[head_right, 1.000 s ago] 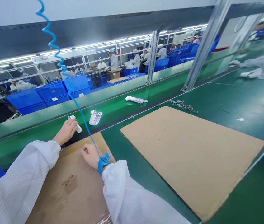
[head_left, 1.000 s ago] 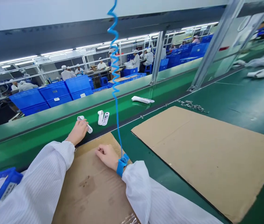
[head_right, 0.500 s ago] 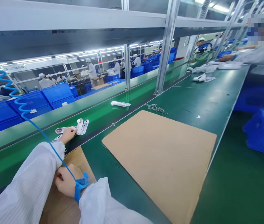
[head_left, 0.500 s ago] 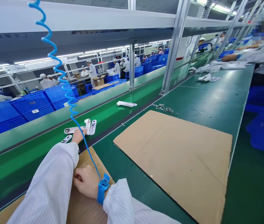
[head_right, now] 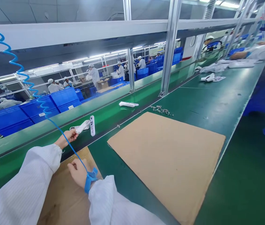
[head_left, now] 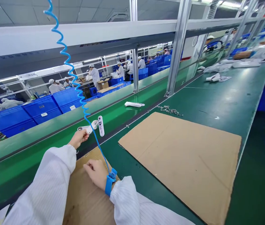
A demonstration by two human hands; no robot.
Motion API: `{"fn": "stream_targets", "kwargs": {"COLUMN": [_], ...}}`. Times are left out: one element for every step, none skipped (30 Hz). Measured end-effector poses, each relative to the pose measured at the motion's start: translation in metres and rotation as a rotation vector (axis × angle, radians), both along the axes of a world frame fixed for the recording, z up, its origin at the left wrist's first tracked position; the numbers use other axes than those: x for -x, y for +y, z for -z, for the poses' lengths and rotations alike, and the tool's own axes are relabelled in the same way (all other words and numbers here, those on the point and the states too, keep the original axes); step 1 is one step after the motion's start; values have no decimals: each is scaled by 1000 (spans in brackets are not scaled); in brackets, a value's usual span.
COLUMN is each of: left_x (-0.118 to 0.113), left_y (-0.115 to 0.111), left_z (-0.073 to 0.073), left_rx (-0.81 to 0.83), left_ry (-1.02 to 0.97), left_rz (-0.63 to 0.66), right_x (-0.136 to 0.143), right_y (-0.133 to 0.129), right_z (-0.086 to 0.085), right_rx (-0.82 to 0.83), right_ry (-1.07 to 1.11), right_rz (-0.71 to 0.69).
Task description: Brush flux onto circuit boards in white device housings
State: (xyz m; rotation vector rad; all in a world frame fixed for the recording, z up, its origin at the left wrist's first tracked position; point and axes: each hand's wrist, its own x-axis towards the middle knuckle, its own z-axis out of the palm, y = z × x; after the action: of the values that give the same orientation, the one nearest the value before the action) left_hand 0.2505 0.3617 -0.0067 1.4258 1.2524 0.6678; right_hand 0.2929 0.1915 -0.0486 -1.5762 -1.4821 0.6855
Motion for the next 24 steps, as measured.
{"fn": "stream_targets", "kwargs": {"left_x": [10,21,33,45,58,71,84,97,109,122,134,145,156,166,175,183,190,197,204,210,215,221,226,230], "left_y": [-6,-14,-22,-32,-43,-54,-65,-75,-85,-94,-103,-111,-119,-126,-133,-140,-145,-150,-154,-158,-161,-163,-165,-168], "left_z": [-6,-13,-20,-28,-35,-42,-48,-54,-59,-64,-67,-70,-72,-73,-74,-76,-77,-79,-82,-84,-87,-89,-90,-90], "left_rx": [32,64,94,124,154,180,201,216,224,224,217,205,189,169,149,128,106,85,65,47,31,15,0,-12], "left_ry": [-63,-124,-184,-241,-294,-344,-390,-431,-468,-500,-527,-548,-564,-576,-583,-586,-587,-585,-581,-573,-565,-559,-556,-558], "left_rz": [-7,-14,-20,-26,-32,-40,-51,-64,-78,-94,-113,-132,-153,-173,-191,-207,-221,-233,-243,-249,-252,-251,-246,-237], "right_x": [-1,-1,-1,-1,-1,-1,-1,-1,0,0,1,1,1,1,0,-1,-2,-2,-2,0,4,11,21,33], "right_y": [0,0,-1,-1,-1,-1,-1,-1,0,1,2,3,4,5,6,7,8,9,9,8,7,6,4,1], "right_z": [-2,-3,-4,-5,-6,-6,-6,-5,-4,-3,-2,-1,0,2,3,4,5,6,7,7,8,8,7,6], "right_rx": [3,3,2,-1,-5,-9,-13,-18,-23,-29,-38,-48,-61,-75,-91,-108,-126,-146,-169,-194,-222,-250,-275,-298], "right_ry": [10,17,21,21,18,11,1,-12,-28,-46,-65,-85,-106,-126,-147,-167,-186,-205,-223,-241,-257,-272,-285,-294], "right_rz": [13,15,10,1,-11,-25,-36,-47,-54,-59,-62,-64,-65,-68,-72,-76,-80,-87,-100,-123,-158,-207,-264,-325]}}
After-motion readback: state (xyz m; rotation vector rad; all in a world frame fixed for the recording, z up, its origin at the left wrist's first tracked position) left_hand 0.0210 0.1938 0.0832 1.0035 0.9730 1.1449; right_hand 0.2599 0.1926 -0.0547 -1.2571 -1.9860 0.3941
